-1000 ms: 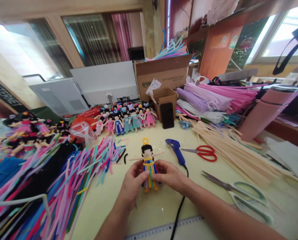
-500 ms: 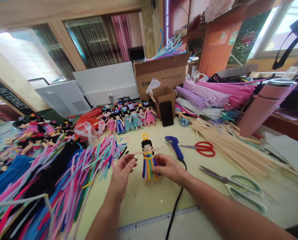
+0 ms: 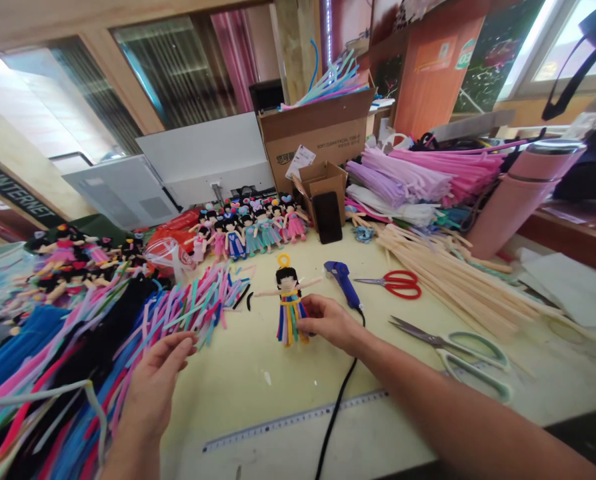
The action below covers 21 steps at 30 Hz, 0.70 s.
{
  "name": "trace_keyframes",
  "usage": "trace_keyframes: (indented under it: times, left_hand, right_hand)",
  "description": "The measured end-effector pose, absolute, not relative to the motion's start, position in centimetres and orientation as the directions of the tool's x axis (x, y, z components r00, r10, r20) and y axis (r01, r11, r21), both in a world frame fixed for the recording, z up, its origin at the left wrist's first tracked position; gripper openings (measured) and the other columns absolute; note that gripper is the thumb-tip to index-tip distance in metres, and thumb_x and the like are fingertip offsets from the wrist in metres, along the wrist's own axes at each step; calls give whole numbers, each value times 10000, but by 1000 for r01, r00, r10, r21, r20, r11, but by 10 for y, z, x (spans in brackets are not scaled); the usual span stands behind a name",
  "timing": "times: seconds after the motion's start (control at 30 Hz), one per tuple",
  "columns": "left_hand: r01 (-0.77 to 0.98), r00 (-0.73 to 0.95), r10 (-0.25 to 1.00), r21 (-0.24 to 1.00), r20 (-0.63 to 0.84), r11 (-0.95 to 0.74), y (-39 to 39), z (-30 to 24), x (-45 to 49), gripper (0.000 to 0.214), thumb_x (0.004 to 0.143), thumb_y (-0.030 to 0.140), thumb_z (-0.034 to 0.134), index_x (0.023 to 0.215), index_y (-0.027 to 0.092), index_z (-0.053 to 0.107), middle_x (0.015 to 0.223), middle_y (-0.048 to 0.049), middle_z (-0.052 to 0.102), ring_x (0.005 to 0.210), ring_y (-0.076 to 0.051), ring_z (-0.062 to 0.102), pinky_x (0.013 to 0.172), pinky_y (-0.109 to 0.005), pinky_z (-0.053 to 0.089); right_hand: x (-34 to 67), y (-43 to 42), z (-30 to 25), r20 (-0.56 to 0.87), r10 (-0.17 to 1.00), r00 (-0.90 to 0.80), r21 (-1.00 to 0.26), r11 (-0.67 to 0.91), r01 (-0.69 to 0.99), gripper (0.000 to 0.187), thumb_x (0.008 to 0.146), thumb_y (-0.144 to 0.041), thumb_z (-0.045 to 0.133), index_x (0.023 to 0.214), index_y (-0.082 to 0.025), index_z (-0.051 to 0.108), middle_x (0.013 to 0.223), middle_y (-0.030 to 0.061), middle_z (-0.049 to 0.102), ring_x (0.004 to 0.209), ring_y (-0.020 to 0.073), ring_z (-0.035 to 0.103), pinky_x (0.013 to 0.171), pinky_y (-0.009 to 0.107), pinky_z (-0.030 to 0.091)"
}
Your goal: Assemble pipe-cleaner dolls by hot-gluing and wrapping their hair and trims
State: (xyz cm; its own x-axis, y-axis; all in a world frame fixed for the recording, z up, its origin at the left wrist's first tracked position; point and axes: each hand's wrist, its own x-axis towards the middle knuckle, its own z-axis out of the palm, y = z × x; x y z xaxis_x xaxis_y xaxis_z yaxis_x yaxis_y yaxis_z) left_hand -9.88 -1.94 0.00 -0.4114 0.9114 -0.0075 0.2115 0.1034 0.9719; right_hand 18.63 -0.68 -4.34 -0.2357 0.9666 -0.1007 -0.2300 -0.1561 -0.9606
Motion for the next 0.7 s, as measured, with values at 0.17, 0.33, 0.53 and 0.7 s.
trace_keyframes:
  times: [0.17, 0.33, 0.53, 0.7]
  left_hand:
    - [72, -580, 811, 986, -78, 147, -24, 0, -120, 332, 388, 284, 750, 698, 195, 673, 700, 37, 672, 686, -119, 573, 585, -191, 399]
    - [123, -627, 778, 984, -25, 131, -34, 6, -120, 315, 416, 316, 721, 706, 199, 680, 703, 39, 662, 695, -109, 561, 589, -181, 392]
    - [158, -627, 779, 981, 14, 109, -42, 13, -110, 243, 466, 290, 690, 690, 198, 677, 734, 29, 656, 690, -108, 544, 587, -186, 380]
    - [155, -638, 770, 982, 14, 110, -44, 15, -109, 258, 448, 305, 694, 681, 195, 676, 743, 9, 657, 711, -132, 553, 586, -202, 382]
  right_hand:
    - [187, -7, -40, -92, 970, -223, -963, -144, -229, 320, 559, -227, 754, 830, -168, 594, 719, -28, 620, 611, 104, 562, 558, 241, 440]
    - [187, -8, -39, -96, 969, -228, -960, -150, -235, 314, 563, -225, 742, 831, -157, 593, 707, -23, 627, 592, 96, 552, 536, 232, 428]
    - [187, -8, -38, -75, 967, -245, -953, -142, -269, 336, 560, -245, 762, 834, -153, 592, 714, -20, 613, 586, 95, 545, 528, 235, 418]
    - [187, -9, -36, -89, 963, -253, -950, -158, -268, 329, 555, -230, 751, 836, -152, 598, 754, -7, 635, 602, 97, 557, 531, 235, 421]
